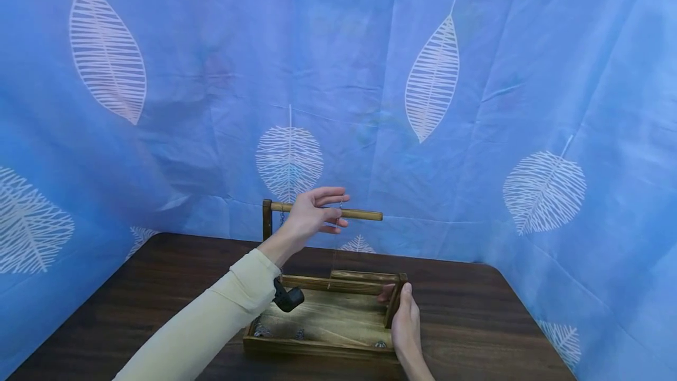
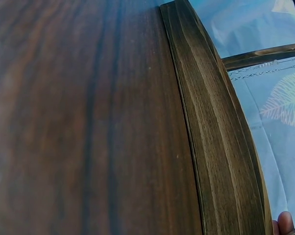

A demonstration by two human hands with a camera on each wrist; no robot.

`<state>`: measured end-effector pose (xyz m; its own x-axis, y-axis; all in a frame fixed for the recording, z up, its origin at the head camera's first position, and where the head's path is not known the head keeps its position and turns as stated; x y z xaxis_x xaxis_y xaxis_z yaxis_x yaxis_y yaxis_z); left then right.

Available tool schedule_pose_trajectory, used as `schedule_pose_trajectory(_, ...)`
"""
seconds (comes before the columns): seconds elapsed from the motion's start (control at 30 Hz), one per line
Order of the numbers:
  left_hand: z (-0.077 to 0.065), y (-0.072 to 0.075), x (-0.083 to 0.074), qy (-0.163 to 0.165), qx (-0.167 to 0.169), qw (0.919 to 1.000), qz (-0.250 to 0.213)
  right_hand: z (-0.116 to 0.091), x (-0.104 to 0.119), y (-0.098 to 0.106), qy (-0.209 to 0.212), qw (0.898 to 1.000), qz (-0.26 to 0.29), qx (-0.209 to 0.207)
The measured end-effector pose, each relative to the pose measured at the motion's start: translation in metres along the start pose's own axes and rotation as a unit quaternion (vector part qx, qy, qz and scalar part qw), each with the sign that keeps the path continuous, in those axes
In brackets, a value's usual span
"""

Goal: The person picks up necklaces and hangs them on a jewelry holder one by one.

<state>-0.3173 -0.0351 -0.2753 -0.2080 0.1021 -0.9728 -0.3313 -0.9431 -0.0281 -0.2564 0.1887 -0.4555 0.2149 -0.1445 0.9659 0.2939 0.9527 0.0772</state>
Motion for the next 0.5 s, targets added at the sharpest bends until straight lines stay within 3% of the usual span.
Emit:
schedule_pose_trajectory(0.2, -0.015, 0.024, -0.001, 0.003, -0.009, 1.0, 0.002, -0.001, 0.001, -0.001, -0.005, 1.0, -0.001, 0.0)
schedule_pose_trajectory(0.5, -0.031, 0.05, -0.005, -0.022, -0.021, 0.9994, 0.018, -0.002, 0.002, -0.001, 0.0, 1.0, -0.011, 0.003)
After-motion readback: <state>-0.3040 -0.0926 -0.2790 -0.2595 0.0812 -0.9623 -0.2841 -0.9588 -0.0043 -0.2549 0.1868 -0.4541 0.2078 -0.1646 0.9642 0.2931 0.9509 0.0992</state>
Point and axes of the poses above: each hand's wrist, its own z-axis towards the middle knuckle, its own y-axis out of the back of the hand, x = y × z, the point moved 2 cm from there along z, towards the middle knuckle, and after that the axes turned 3 degrees about z, right-handed, at the moved point
